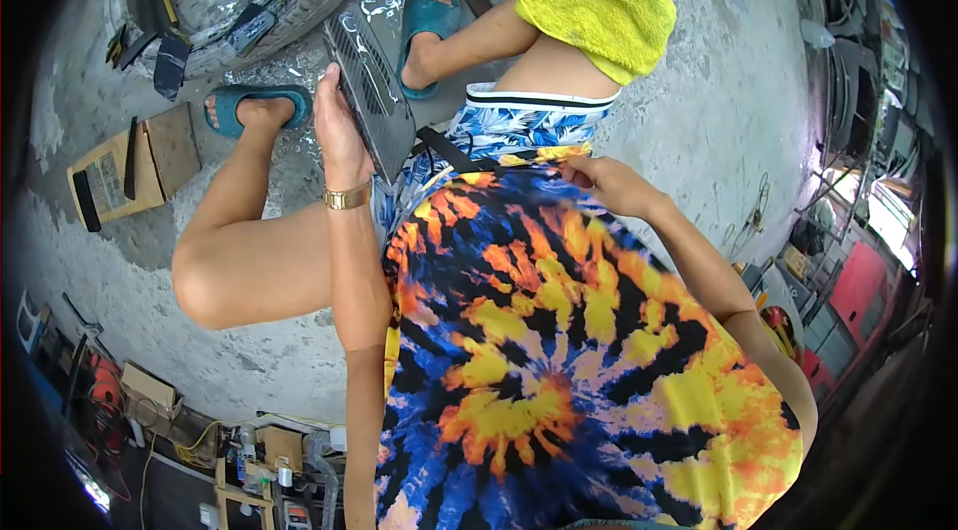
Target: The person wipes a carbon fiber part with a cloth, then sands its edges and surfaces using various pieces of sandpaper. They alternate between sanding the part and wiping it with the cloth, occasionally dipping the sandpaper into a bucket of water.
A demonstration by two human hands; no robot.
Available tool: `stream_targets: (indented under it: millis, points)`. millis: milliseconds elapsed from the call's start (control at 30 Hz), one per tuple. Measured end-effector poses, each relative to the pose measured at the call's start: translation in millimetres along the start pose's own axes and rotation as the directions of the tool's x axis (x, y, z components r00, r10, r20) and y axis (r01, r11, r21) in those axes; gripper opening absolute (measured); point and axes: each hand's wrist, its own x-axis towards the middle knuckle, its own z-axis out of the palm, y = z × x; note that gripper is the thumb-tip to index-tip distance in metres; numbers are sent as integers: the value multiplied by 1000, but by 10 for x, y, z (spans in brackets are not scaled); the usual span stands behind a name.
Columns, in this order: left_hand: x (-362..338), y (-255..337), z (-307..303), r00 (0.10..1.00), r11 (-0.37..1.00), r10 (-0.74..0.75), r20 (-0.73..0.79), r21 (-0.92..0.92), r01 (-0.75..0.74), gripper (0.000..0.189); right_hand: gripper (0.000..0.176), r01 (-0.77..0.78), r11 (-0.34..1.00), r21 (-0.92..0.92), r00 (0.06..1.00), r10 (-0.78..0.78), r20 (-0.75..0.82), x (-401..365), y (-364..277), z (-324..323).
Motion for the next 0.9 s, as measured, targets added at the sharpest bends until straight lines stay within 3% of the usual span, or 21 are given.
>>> stream_targets:
  millis: [67,133,200,233,267,333,400,467,533,567,600,633,700,733,767,800,900]
  points:
    - [-37,-18,106,1000,999,-5,2,34,5,28,12,190,981,34,980,-188,-64,-32,204,95]
    - [-51,-63,162,1000,998,-14,9,67,14,28,10,141,986,91,990,-138,-38,-13,258,100]
    - [-58,-111,175,996,986,-77,55,153,68,30,5,326,863,386,945,-305,-117,-33,236,97]
    - [-83,-133,209,996,980,-79,52,185,68,29,6,163,728,665,984,-167,-59,-78,140,93]
    - [-85,-152,223,995,979,-86,59,189,73,29,6,164,725,669,985,-162,-66,-109,153,77]
    - [-82,-207,237,988,965,-78,129,260,42,29,7,21,730,683,994,-86,62,-155,216,12]
    - [-43,-305,220,990,972,-106,94,219,83,32,3,42,692,721,995,-92,30,-154,216,17]
    - [8,-381,174,984,958,-114,139,279,71,32,1,-79,607,791,997,70,45,-160,258,10]
    - [-7,-424,207,977,958,-136,165,274,87,32,5,-81,665,742,993,117,3,-114,439,-24]
    - [3,-480,200,982,956,-144,126,273,105,32,12,-22,783,622,947,216,-238,-33,720,70]
    - [8,-515,217,984,954,-152,88,273,123,33,19,-8,880,476,839,265,-476,22,945,196]
    - [-16,-511,264,974,946,-194,115,286,154,37,19,-6,878,478,829,272,-489,73,1071,332]
    - [-73,-479,421,954,938,-236,187,300,173,38,38,239,860,450,761,122,-637,246,1204,450]
    - [-95,-458,484,932,926,-278,234,323,195,39,38,256,856,450,758,112,-643,273,1189,455]
    - [-42,-610,469,979,938,-135,153,337,76,31,41,242,721,649,884,112,-455,263,1160,498]
    - [-149,-493,577,957,908,-197,215,408,95,36,45,176,560,809,967,54,-248,251,1136,535]
    - [-88,-570,465,934,904,-255,252,406,137,34,28,-30,805,592,997,69,-43,-92,1051,269]
